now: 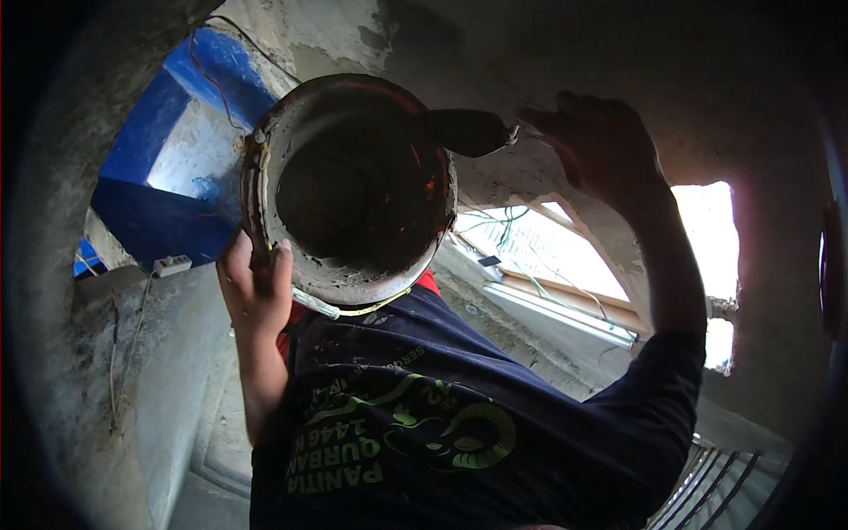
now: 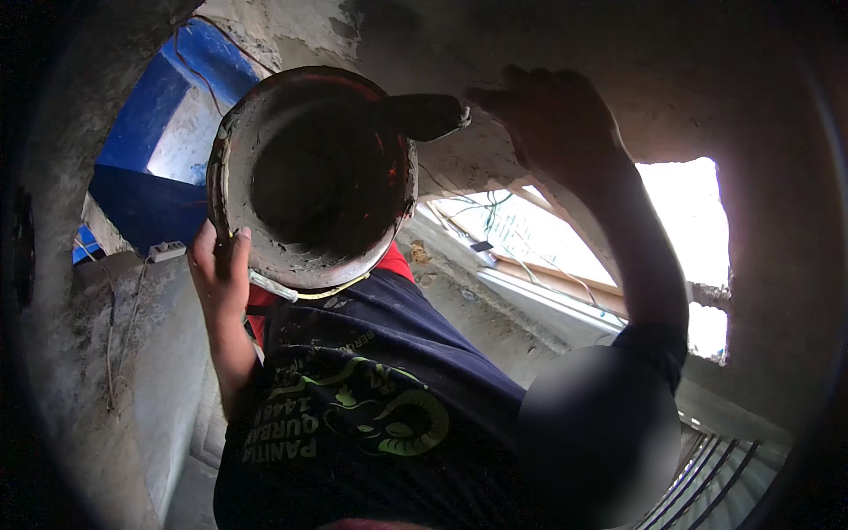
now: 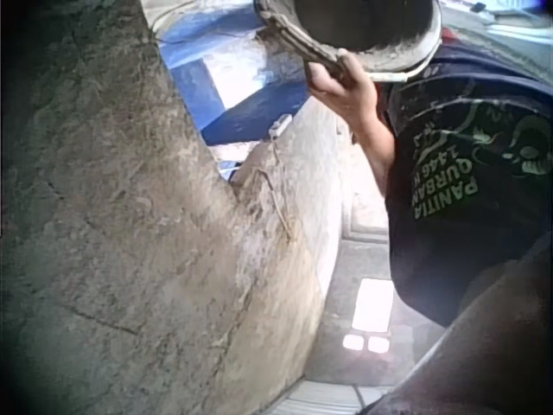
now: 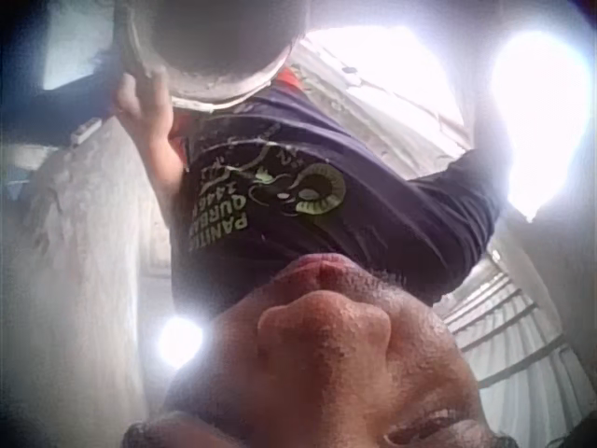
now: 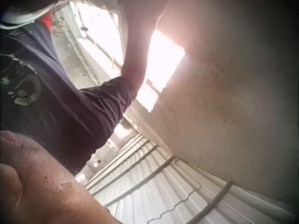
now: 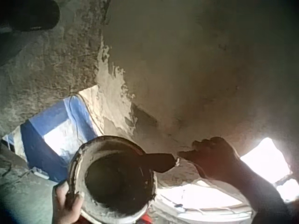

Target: Using a trowel to apply plaster or cement mixture to a wall surface from a bucket.

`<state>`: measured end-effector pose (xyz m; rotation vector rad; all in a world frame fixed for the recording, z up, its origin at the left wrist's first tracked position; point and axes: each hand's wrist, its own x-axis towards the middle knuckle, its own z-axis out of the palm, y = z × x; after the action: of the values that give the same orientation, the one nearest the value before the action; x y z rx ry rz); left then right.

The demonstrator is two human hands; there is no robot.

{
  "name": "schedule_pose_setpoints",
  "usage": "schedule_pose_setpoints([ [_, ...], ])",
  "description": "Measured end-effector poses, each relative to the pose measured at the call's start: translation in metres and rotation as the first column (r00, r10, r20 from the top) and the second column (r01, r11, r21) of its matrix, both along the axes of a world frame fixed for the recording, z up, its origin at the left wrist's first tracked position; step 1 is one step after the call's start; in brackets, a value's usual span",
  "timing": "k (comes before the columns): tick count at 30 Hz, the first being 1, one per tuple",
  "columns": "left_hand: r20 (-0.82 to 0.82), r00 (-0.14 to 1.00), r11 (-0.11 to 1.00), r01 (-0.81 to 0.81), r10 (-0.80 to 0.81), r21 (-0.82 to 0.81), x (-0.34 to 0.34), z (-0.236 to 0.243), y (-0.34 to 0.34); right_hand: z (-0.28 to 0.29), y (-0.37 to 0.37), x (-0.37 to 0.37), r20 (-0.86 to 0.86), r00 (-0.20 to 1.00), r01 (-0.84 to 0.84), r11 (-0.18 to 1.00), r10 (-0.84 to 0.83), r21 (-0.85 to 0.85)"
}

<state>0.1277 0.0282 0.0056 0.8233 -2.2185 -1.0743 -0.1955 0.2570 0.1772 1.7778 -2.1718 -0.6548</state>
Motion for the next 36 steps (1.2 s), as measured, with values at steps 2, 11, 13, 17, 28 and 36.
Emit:
schedule_pose_setpoints([
  [2,0.051,0.998,0.987,0.035,-0.044,0.156,0.002,0.001,0.005,0.009,-0.005,0.011,0.027,0.995,0.09,0.986,-0.095,0.142],
  [11,-0.19,0.98,0.966,0.001,-0.052,-0.257,-0.009,-0.006,0.009,-0.001,0.025,-0.01,0.465,0.885,-0.084,0.984,0.0,0.16],
  [13,-0.158,0.985,0.994,0.086,-0.075,0.064,-0.012,0.005,0.007,-0.019,0.025,-0.024,0.909,0.395,0.132,0.987,-0.134,0.088],
  [17,-0.184,0.981,0.941,0.014,0.051,0.338,0.001,-0.017,0.005,-0.049,0.041,-0.031,0.897,-0.42,0.455,0.822,-0.141,0.342],
  [28,-0.184,0.954,0.879,-0.131,0.238,0.459,0.036,-0.059,0.0,-0.116,-0.075,0.016,0.921,-0.001,0.549,0.77,0.389,-0.325],
  [36,-0.18,0.952,0.855,-0.127,0.247,0.502,0.043,-0.074,0.001,-0.105,-0.17,-0.018,0.262,0.962,0.141,0.678,0.079,-0.722],
])
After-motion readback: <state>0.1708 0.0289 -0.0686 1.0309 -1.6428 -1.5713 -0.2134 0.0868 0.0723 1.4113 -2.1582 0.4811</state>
